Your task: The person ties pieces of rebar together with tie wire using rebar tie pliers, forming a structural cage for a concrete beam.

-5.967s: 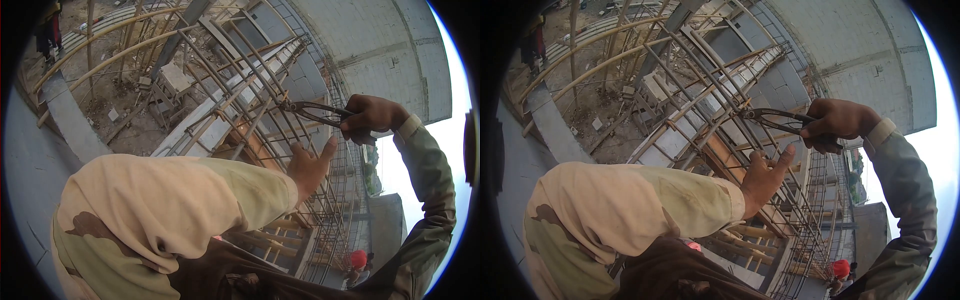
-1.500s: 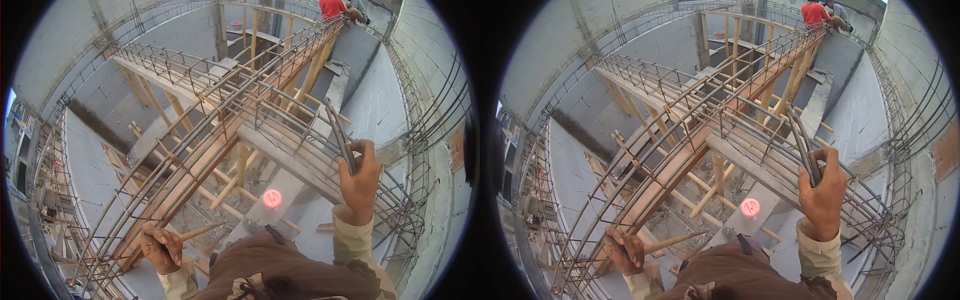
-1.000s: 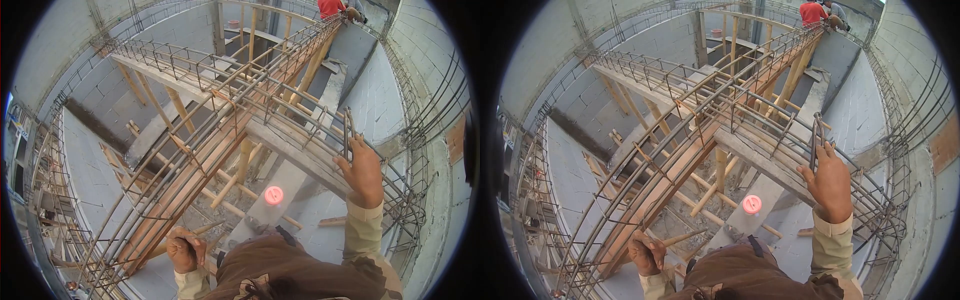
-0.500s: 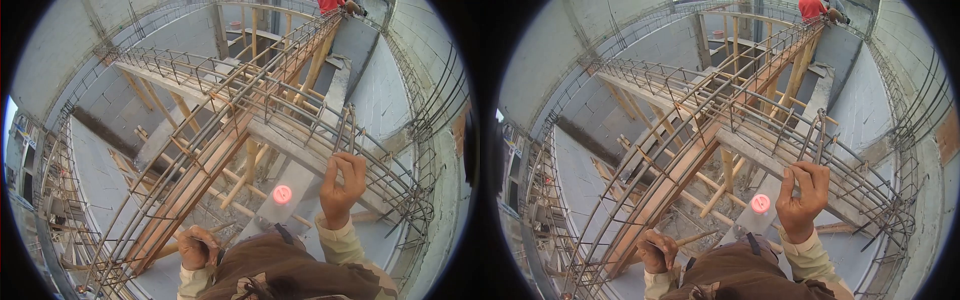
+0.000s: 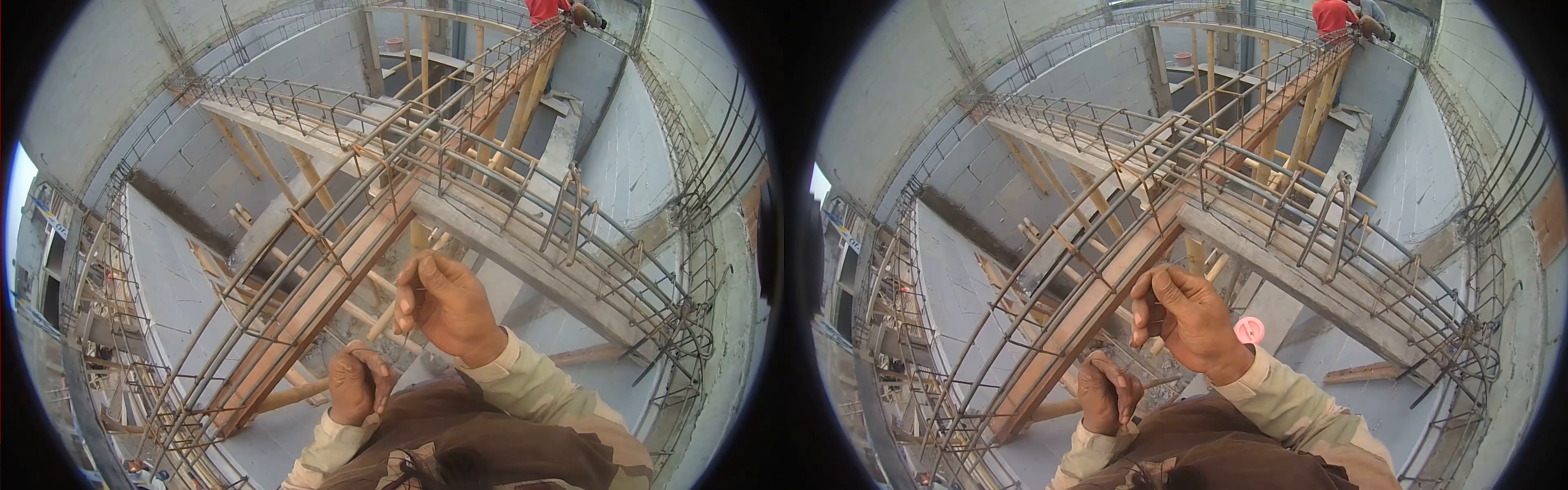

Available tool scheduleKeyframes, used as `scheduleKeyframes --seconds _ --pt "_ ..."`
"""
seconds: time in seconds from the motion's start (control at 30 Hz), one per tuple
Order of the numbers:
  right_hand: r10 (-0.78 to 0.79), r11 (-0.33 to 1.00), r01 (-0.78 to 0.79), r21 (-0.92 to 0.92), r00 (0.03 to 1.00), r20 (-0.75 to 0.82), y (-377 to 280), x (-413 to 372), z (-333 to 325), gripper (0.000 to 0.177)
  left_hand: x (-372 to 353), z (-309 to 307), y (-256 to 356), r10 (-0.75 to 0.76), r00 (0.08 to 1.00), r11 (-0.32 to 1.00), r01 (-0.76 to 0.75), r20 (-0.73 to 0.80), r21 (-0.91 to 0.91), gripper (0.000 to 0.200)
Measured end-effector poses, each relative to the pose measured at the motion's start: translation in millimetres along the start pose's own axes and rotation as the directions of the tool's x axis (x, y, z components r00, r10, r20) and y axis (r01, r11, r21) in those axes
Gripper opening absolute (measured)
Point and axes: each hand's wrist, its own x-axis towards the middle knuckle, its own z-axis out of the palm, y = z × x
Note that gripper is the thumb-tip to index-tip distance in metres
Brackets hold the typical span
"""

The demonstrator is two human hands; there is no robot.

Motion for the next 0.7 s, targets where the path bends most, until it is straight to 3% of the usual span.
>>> scheduleKeyframes --seconds 0.03,0.07,0.1,0.13,0.17,0.2,0.23,0.27,0.33,0.4,0.47,0.6,0.7 --pt "0.003 1.000 -0.003 0.002 1.000 -0.001 -9 10 -9 0.032 -4 -5 -3 0.049 0.999 0.993 -0.050 0.017 0.111 0.050" --pt "-0.103 0.994 0.105 0.029 0.992 -0.079 -20 22 -24 0.029 -3 -3 -4 0.048 0.999 0.993 -0.049 0.013 0.111 0.050" --pt "-0.204 0.976 0.214 0.046 0.966 -0.160 -26 28 -31 0.026 0 1 -5 0.038 0.991 0.823 -0.102 0.125 0.558 0.049" --pt "-0.204 0.976 0.214 0.047 0.966 -0.158 -24 29 -30 0.026 3 3 -6 -0.023 0.975 0.462 -0.185 0.220 0.867 0.049" --pt "-0.199 0.979 0.186 -0.082 0.960 -0.195 -22 32 -26 0.024 6 3 -6 -0.019 0.975 0.458 -0.188 0.221 0.869 0.049" --pt "-0.199 0.966 0.152 -0.207 0.953 -0.230 -21 35 -23 0.021 10 0 -6 -0.210 0.948 0.407 -0.140 0.241 0.903 0.056" --pt "-0.201 0.967 0.156 -0.202 0.954 -0.223 -21 38 -25 0.021 14 -1 -5 -0.395 0.886 0.343 -0.102 0.242 0.934 0.068" --pt "-0.202 0.948 0.124 -0.293 0.946 -0.255 -18 42 -30 0.019 16 0 1 -0.308 0.907 0.465 -0.120 0.288 0.877 0.093" --pt "-0.198 0.924 0.081 -0.373 0.937 -0.287 -11 48 -46 0.018 28 0 23 -0.120 0.953 0.446 -0.200 0.279 0.872 0.104" --pt "-0.156 0.843 -0.015 -0.538 0.950 -0.271 -9 55 -63 0.015 53 -2 44 0.086 0.976 0.451 -0.217 0.200 0.866 0.085" --pt "-0.190 0.804 0.032 -0.594 0.960 -0.206 -6 59 -61 0.014 82 13 68 0.114 0.993 0.493 -0.080 0.027 0.866 0.073" --pt "-0.281 0.702 0.143 -0.697 0.956 -0.087 7 67 -58 0.012 147 24 38 0.227 0.974 0.506 -0.124 0.006 0.854 0.056" --pt "-0.322 0.617 0.143 -0.774 0.943 -0.082 9 66 -60 0.010 177 30 19 0.209 0.974 0.421 -0.013 -0.083 0.907 0.041"
